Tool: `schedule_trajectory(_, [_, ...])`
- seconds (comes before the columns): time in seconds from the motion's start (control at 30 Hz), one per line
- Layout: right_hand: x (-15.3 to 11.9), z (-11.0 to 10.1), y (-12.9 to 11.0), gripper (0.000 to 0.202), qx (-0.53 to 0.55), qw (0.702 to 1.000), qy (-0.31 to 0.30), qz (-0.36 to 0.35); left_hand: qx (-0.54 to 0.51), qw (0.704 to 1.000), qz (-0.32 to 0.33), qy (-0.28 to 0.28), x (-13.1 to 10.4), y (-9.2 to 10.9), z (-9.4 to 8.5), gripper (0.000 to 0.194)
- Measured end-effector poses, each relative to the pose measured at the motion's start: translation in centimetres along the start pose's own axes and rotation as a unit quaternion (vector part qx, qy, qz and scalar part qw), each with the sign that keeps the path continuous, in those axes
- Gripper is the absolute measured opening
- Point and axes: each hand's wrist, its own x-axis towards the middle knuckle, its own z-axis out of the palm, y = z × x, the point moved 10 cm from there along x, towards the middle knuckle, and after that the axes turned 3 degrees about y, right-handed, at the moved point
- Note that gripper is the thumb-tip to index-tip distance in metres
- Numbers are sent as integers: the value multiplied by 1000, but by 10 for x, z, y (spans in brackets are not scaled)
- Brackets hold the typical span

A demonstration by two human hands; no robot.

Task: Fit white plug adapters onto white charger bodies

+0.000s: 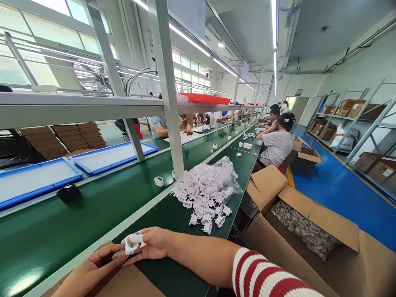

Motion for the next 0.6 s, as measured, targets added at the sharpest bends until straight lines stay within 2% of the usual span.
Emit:
schedule_trajectory(0.07, [4,-4,5,32,1,1000,10,7,-50,998,-1,-22,0,0,4,58])
schedule_trajectory(0.2, [10,-7,11,31,-3,1000,12,15,-44,998,14,-48,1,-5,8,51])
schedule_trajectory(0.3, [14,-9,12,33,-7,1000,14,12,-52,998,1,-42,2,-10,7,50])
schedule_trajectory(0.43, [16,-14,13,32,0,999,35,8,-45,998,-5,-33,0,-2,5,50])
schedule_trajectory(0.53, [15,-14,14,33,1,999,34,7,-28,999,11,-35,-3,5,5,52])
schedule_trajectory(0.6, [14,-13,14,37,0,1000,30,5,16,999,30,-16,-2,4,2,54])
